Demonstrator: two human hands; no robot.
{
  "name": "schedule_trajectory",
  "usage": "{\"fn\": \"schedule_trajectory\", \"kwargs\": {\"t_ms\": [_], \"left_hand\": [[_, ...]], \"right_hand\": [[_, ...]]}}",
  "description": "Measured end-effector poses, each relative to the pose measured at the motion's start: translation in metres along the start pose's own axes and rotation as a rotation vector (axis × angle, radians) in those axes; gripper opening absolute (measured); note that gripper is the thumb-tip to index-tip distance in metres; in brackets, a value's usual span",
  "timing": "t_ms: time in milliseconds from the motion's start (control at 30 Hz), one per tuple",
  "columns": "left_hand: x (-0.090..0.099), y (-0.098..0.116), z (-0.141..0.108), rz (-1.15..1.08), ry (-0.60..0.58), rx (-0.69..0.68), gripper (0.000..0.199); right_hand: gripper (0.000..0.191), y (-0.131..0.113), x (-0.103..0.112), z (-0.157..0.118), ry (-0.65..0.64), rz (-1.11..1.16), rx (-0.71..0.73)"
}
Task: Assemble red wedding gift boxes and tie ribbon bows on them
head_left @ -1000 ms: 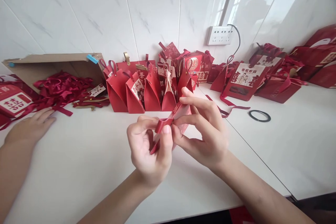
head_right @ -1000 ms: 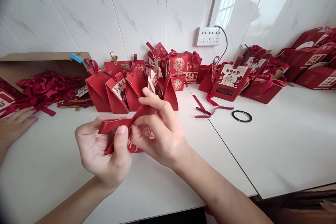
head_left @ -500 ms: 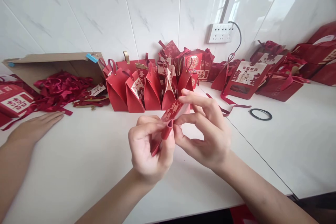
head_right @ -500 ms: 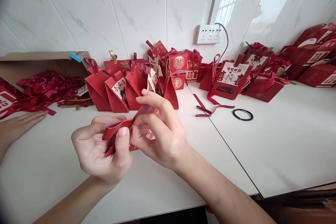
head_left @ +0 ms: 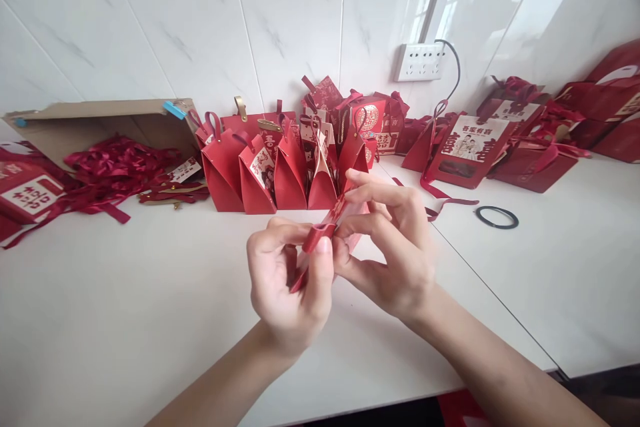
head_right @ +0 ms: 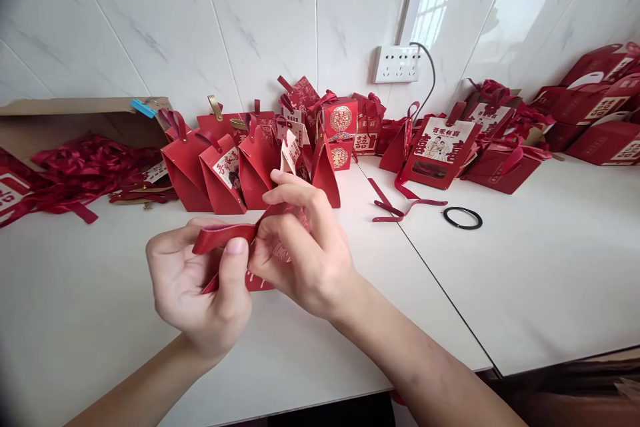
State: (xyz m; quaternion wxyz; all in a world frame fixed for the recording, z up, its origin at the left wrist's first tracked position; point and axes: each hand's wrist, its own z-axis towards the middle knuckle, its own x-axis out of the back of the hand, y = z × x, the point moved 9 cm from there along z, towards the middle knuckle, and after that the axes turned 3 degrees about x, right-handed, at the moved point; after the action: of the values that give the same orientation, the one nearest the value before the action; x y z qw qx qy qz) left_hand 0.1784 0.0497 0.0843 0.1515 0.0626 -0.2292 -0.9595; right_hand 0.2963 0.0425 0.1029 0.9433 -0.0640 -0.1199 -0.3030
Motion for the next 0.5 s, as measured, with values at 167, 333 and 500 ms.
{"fn": "schedule_trajectory", "kwargs": {"t_ms": [167, 333, 500], "left_hand": [[0.001, -0.005, -0.001, -0.057, 0.017, 0.030, 0.017], [0.005, -0.014, -0.001, -0.059, 0.065, 0.107, 0.014], [0.005, -0.014, -0.002, -0.048, 0.050, 0.111, 0.013]], "right_hand": [[0.005, -0.003, 0.000, 0.000, 0.023, 0.002, 0.048], [0.012, -0.001, 0.000, -0.001, 0.045, 0.056, 0.046], [0.010, 0.003, 0.000, -0.002, 0.038, 0.088, -0.014]]}}
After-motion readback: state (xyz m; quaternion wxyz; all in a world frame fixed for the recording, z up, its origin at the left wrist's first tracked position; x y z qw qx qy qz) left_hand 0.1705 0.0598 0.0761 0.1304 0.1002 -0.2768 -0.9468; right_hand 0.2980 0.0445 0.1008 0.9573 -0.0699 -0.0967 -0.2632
